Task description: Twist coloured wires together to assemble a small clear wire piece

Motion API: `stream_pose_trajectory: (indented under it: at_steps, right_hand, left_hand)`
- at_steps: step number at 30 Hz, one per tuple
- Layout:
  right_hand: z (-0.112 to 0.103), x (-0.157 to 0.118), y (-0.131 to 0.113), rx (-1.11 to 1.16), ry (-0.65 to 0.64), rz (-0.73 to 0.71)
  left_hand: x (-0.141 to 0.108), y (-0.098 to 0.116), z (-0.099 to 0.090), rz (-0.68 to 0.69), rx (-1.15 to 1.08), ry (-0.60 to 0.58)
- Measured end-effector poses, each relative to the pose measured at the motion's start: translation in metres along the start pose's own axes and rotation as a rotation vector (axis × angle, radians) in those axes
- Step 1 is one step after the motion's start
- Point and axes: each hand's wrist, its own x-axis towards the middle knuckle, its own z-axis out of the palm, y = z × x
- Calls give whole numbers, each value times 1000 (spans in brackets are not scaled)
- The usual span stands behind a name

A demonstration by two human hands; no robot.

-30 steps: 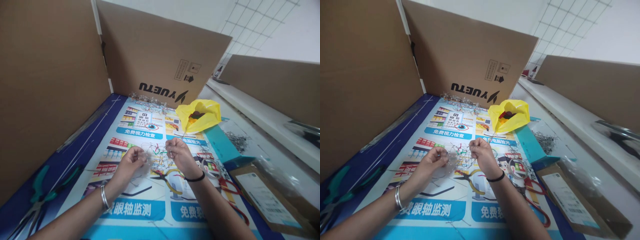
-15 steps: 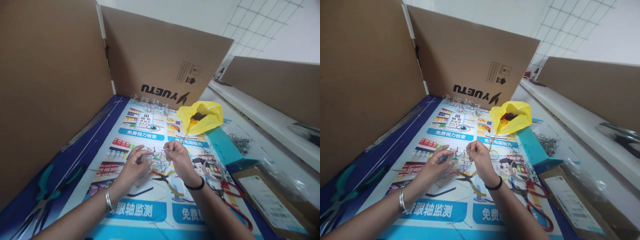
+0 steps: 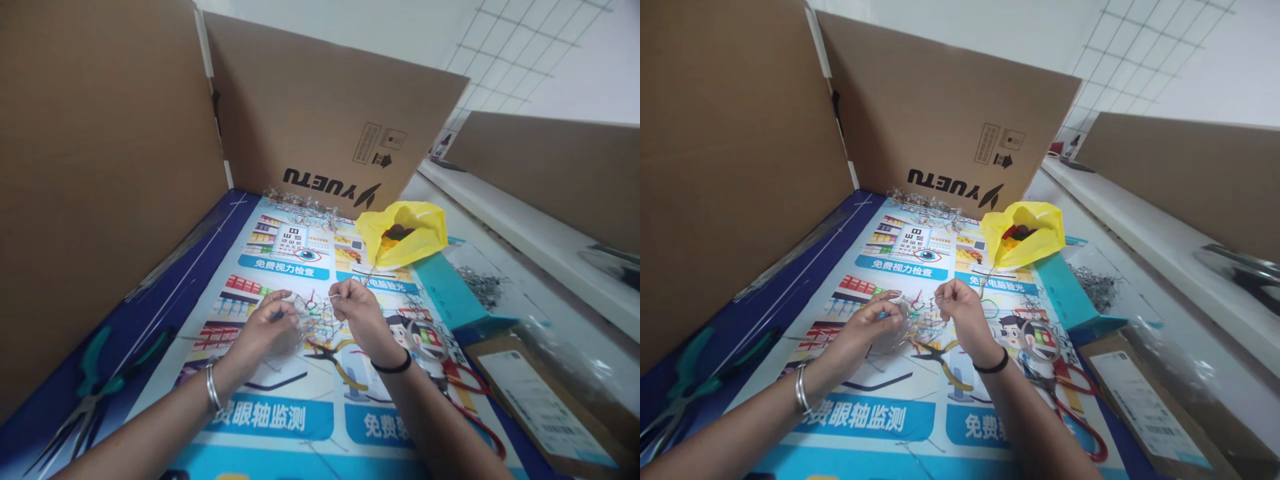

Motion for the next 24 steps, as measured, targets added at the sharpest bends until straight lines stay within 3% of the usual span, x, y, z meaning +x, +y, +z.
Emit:
stream_pose_trajectory:
  at_steps: [5, 12, 15, 20, 24]
  right_hand:
    - [-15, 8, -4, 41, -28, 71]
    - [-26, 13, -1, 33, -71, 57]
    - [-26, 13, 1, 1, -75, 63]
    - [-18, 10, 0, -53, -90, 46]
    - [-17, 8, -2, -68, -95, 29]
  left_hand:
    - [3, 6, -9, -48, -144, -134]
    - [5, 5, -15, -70, -274, -254]
    - [3, 7, -13, -44, -235, -227]
    - [1, 1, -7, -17, -138, -83]
    - [3, -4, -8, -40, -117, -88]
